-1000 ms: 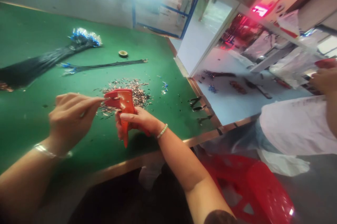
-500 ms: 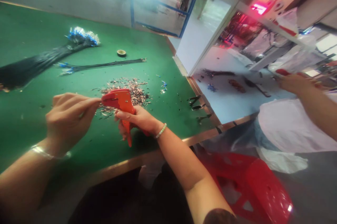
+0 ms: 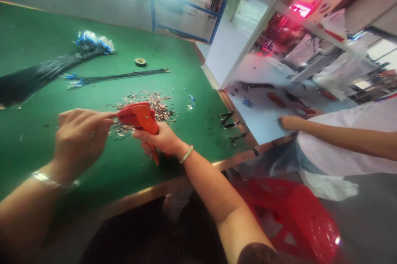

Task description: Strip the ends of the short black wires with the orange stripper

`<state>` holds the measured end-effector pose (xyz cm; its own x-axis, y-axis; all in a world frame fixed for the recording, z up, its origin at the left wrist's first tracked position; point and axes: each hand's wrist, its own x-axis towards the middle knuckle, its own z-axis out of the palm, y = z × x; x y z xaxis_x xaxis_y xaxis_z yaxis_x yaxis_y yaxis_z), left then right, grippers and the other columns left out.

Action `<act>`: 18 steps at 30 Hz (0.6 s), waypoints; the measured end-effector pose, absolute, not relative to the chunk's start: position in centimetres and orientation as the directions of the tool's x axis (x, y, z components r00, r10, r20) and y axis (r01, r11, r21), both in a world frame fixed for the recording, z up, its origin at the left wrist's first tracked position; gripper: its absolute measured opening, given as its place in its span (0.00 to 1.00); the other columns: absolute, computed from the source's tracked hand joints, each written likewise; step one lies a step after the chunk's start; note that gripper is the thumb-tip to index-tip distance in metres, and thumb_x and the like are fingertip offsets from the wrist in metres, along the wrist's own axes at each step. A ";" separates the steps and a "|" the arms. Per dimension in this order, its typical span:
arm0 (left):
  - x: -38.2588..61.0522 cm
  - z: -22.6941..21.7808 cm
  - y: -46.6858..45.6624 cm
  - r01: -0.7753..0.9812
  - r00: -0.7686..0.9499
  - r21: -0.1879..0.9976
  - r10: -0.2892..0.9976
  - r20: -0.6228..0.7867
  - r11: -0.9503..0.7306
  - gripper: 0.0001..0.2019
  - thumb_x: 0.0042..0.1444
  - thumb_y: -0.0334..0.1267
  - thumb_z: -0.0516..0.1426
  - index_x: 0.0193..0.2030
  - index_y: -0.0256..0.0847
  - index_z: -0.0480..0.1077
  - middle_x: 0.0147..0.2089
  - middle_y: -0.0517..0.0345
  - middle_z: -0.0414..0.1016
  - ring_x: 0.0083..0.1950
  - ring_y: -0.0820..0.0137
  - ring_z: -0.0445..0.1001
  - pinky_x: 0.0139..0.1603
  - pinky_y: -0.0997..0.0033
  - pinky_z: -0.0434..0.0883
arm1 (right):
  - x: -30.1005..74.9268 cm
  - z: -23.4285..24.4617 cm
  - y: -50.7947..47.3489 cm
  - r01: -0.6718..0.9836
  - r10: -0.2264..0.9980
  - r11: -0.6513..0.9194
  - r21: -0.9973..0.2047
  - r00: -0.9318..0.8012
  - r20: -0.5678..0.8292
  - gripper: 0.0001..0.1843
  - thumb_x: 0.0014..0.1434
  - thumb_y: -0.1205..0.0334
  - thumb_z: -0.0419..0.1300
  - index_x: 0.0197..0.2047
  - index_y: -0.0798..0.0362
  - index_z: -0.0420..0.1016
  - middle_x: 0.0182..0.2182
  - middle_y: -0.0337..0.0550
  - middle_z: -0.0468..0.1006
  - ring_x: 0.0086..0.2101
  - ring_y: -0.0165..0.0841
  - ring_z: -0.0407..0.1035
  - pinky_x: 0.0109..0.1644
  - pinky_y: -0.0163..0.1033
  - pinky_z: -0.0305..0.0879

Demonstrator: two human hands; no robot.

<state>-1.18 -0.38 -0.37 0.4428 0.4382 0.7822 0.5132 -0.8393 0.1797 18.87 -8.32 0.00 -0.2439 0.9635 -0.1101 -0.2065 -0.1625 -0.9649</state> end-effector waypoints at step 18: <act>-1.2 -1.4 0.2 0.486 0.361 0.314 0.515 0.777 -0.815 0.05 0.62 0.37 0.56 0.40 0.43 0.74 0.34 0.56 0.75 0.37 0.69 0.69 0.43 0.66 0.67 | 21.6 3.4 -9.8 0.080 0.989 0.059 -0.995 -0.139 0.047 0.32 0.66 0.34 0.43 0.50 0.54 0.67 0.35 0.45 0.73 0.31 0.32 0.69 0.36 0.41 0.68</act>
